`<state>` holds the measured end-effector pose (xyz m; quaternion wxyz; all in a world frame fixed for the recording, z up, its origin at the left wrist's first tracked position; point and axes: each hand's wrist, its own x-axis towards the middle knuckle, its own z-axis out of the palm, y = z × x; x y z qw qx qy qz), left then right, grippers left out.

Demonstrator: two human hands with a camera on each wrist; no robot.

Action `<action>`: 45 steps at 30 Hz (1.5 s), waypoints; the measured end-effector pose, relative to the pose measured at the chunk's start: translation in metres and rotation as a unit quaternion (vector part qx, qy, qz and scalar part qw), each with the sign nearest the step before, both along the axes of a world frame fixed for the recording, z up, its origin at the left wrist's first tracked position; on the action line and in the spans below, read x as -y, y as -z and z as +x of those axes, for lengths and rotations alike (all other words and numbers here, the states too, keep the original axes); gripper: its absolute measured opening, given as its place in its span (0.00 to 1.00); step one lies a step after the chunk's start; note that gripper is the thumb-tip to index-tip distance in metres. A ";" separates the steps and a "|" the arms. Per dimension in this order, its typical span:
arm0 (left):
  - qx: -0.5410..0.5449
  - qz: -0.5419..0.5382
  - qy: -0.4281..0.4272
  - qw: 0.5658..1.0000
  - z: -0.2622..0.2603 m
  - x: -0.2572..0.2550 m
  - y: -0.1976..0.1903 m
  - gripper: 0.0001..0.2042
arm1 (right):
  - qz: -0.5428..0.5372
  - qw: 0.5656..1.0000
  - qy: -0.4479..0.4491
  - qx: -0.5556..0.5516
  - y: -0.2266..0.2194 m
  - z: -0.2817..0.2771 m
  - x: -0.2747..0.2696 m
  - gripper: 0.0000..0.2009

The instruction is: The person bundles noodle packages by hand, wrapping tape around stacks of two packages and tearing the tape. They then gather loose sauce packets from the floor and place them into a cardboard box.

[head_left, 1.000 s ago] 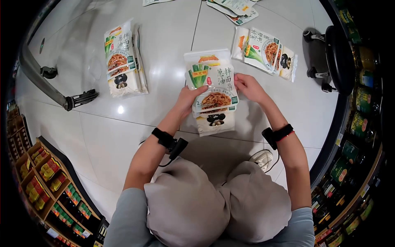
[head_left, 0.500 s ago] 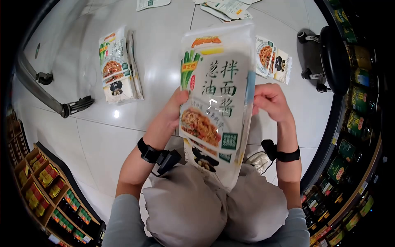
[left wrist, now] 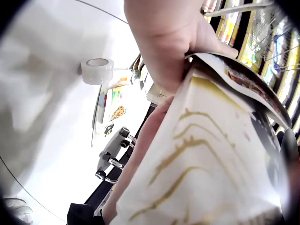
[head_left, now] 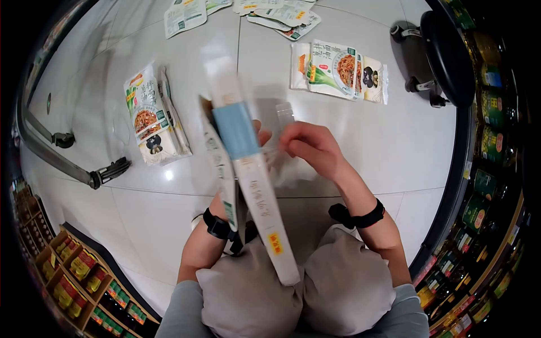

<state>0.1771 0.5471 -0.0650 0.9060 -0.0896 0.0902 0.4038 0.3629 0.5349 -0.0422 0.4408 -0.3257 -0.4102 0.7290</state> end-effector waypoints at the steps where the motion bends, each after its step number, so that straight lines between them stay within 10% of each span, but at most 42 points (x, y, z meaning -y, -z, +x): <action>1: 0.081 -0.033 -0.002 0.996 0.005 -0.003 -0.002 0.11 | 0.017 1.000 0.006 0.021 0.000 -0.005 -0.005 0.03; 8: 0.159 0.159 0.023 0.974 0.014 -0.014 -0.001 0.15 | 0.003 0.993 -0.002 -0.119 0.006 -0.014 -0.014 0.04; 21: 0.190 0.182 0.053 0.963 0.020 -0.014 -0.021 0.19 | -0.078 0.997 -0.020 -0.018 0.008 -0.017 -0.015 0.07; 30: -0.150 0.119 -0.056 0.980 -0.004 -0.002 -0.034 0.13 | -0.134 0.982 -0.043 0.129 0.003 -0.029 -0.021 0.16; 36: -0.343 0.226 0.012 0.912 -0.034 0.002 -0.002 0.18 | -0.202 0.970 -0.113 -0.078 0.046 -0.038 -0.022 0.11; 39: -0.178 0.222 -0.054 0.957 -0.026 0.003 0.013 0.23 | -0.125 0.978 -0.090 -0.138 0.059 -0.043 -0.023 0.11; 42: -0.077 0.192 -0.012 0.978 -0.046 0.005 0.048 0.29 | -0.010 0.997 0.041 0.065 0.046 -0.023 -0.013 0.17; 45: -0.262 0.169 -0.020 0.950 -0.022 0.002 -0.010 0.29 | -0.135 0.970 0.199 -0.036 -0.014 0.016 0.007 0.30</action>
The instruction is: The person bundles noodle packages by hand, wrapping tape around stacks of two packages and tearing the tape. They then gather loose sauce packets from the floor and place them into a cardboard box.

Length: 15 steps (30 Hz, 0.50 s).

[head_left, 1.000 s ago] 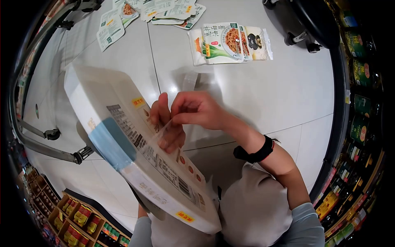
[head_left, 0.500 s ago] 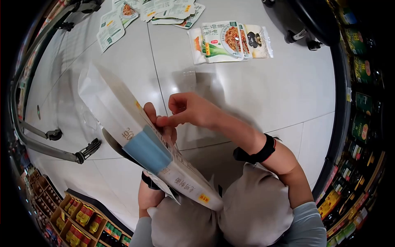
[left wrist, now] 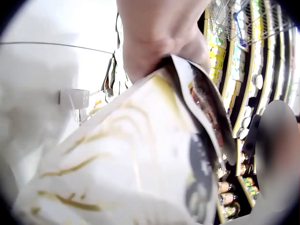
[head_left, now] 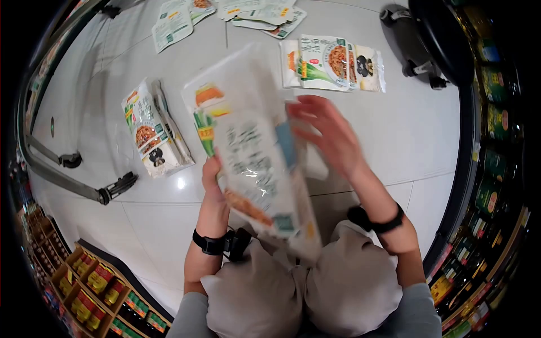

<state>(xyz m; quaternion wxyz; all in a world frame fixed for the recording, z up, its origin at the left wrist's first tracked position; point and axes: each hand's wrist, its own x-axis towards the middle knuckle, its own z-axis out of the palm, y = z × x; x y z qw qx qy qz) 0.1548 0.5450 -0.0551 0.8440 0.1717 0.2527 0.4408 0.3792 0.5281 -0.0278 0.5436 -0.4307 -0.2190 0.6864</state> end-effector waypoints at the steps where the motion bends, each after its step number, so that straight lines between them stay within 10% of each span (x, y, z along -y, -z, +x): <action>1: -0.001 -0.001 -0.010 1.000 0.004 -0.001 0.001 0.29 | -0.001 1.000 -0.010 -0.001 -0.006 0.002 0.009 0.30; 3: -0.236 0.054 -0.024 0.970 0.013 -0.002 0.006 0.26 | -0.015 0.968 -0.170 0.185 -0.017 0.002 0.024 0.33; 5: -0.308 0.049 -0.004 0.950 0.027 0.001 0.016 0.23 | 0.036 0.945 -0.123 0.302 -0.021 -0.007 0.016 0.33; 8: -0.289 0.009 -0.024 0.957 0.045 0.009 0.018 0.18 | -0.039 0.960 -0.126 0.246 -0.006 0.007 0.015 0.29; 15: -0.144 0.127 0.304 0.933 0.048 0.009 0.021 0.31 | -0.083 0.929 -0.128 0.337 -0.040 0.057 0.028 0.24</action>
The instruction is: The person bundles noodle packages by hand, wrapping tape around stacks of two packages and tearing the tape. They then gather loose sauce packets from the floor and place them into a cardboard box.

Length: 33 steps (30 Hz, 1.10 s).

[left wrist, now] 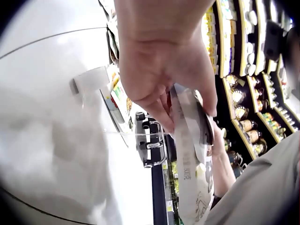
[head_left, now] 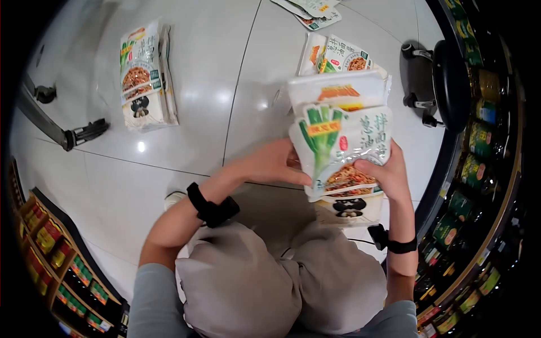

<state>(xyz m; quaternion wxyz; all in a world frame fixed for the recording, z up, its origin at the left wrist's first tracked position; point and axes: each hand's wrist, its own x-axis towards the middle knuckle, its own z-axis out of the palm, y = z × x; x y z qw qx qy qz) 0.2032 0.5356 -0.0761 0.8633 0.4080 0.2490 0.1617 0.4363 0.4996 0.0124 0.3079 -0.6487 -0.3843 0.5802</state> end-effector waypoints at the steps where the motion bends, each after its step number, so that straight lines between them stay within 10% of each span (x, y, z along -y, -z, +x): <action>1: 0.013 0.025 0.050 0.998 0.006 -0.001 0.002 0.32 | -0.012 1.000 -0.010 0.017 -0.005 0.007 0.001 0.24; 11: -0.025 0.118 0.183 0.976 0.051 -0.007 0.010 0.19 | -0.048 0.998 0.005 0.031 -0.013 0.036 0.012 0.25; 14: 0.047 0.171 0.081 0.981 0.051 -0.011 0.026 0.15 | -0.050 0.998 -0.002 0.040 -0.012 0.040 0.011 0.26; 18: -0.123 0.282 0.076 0.948 0.042 -0.017 0.020 0.09 | -0.058 0.997 0.014 0.041 -0.002 0.045 0.011 0.26; 20: -0.119 0.479 -0.084 0.866 0.045 -0.007 0.035 0.07 | -0.057 0.997 0.028 0.031 0.004 0.047 0.012 0.26; 27: -0.120 0.533 -0.050 0.836 0.028 0.002 0.044 0.11 | -0.059 0.992 0.101 -0.048 0.039 0.061 0.039 0.28; 29: -0.086 0.422 -0.170 0.886 0.018 0.009 0.030 0.13 | -0.044 0.992 0.108 -0.054 0.044 0.060 0.046 0.28; 33: -0.079 0.403 -0.146 0.900 0.012 0.016 0.019 0.10 | -0.015 0.991 0.119 -0.063 0.049 0.059 0.051 0.28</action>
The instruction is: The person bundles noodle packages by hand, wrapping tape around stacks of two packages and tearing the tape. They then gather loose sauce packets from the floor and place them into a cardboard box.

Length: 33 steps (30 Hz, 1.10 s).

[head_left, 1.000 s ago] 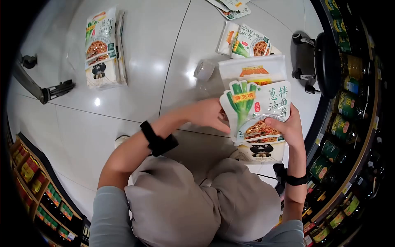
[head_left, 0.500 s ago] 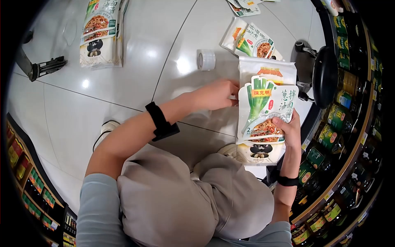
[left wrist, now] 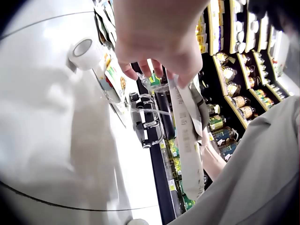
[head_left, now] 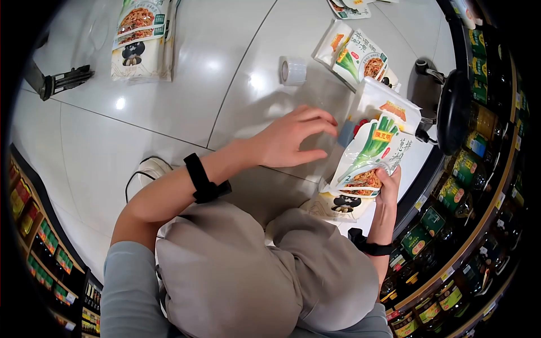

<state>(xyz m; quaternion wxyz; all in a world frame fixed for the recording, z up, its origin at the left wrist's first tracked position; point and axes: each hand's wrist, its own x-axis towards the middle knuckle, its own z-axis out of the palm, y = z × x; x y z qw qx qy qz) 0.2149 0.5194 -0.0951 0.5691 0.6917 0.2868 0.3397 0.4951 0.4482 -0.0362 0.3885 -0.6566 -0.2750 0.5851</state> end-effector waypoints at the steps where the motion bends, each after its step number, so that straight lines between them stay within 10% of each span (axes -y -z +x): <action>1: 0.014 0.008 0.014 1.000 0.003 0.001 0.005 0.09 | 0.012 1.000 0.002 0.001 0.001 0.000 0.000 0.28; 8: 0.096 -0.312 0.190 0.926 -0.009 0.001 0.008 0.04 | 0.031 0.999 0.029 -0.023 0.009 0.005 0.007 0.36; 15: 0.128 -0.499 0.137 0.846 0.026 0.008 0.026 0.12 | 0.015 0.999 0.037 -0.025 0.014 0.001 0.011 0.38; 20: 0.343 -0.722 0.169 0.576 0.048 0.026 0.038 0.13 | 0.012 0.999 0.041 -0.024 0.013 0.001 0.014 0.37; 24: 0.436 -0.687 0.102 0.573 0.058 0.031 0.021 0.13 | 0.012 0.996 0.069 -0.049 0.014 0.000 0.021 0.36; 29: 0.295 -0.517 -0.036 0.802 0.059 0.023 0.014 0.07 | 0.003 0.984 0.122 -0.129 0.024 -0.005 0.027 0.31; 33: 0.233 -0.367 -0.156 0.887 0.047 0.007 -0.005 0.05 | -0.029 0.976 0.173 -0.131 0.038 -0.021 0.023 0.21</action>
